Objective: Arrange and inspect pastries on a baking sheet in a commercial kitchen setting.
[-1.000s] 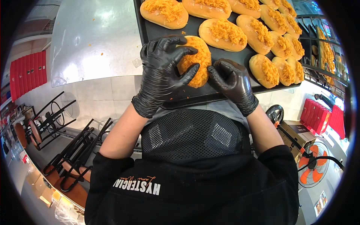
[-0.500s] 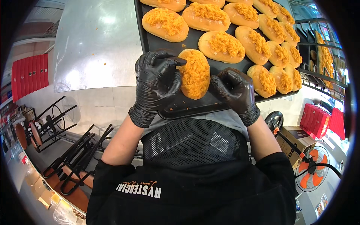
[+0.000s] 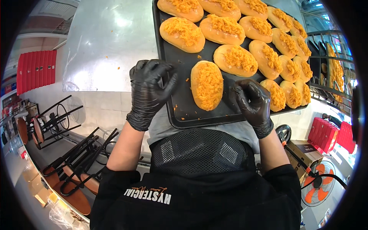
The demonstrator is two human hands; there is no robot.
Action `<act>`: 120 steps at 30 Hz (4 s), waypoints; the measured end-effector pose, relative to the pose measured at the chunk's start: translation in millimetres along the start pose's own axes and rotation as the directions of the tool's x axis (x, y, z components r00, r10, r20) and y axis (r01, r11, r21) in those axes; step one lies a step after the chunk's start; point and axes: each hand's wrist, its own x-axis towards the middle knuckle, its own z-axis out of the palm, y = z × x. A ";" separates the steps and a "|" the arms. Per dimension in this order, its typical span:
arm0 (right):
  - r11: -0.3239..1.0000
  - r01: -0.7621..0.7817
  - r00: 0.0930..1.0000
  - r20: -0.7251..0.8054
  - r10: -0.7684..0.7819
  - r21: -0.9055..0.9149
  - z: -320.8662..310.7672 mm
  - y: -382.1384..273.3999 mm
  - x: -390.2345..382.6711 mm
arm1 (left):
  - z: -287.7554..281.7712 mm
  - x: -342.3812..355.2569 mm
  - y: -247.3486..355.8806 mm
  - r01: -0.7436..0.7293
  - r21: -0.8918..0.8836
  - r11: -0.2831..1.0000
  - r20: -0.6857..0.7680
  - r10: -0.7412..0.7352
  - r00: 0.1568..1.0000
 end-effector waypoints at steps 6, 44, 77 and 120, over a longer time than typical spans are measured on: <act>0.999 0.006 1.000 -0.020 -0.005 0.045 8.1 4.8 -7.0 | 9.5 4.9 3.8 -0.309 0.396 0.865 0.191 0.252 0.949; 0.996 -0.051 0.988 0.139 0.060 -0.069 10.5 -15.9 9.1 | 18.6 -5.1 35.1 -0.218 0.029 0.975 0.132 0.213 0.968; 0.987 -0.154 0.987 0.027 0.155 -0.055 7.7 -12.2 17.8 | 25.6 -3.8 34.0 -0.184 0.043 0.982 0.079 0.180 0.981; 0.994 -0.103 0.994 0.034 0.104 -0.036 11.4 -2.2 18.2 | 27.6 11.3 23.6 -0.244 0.000 0.970 0.073 0.243 0.967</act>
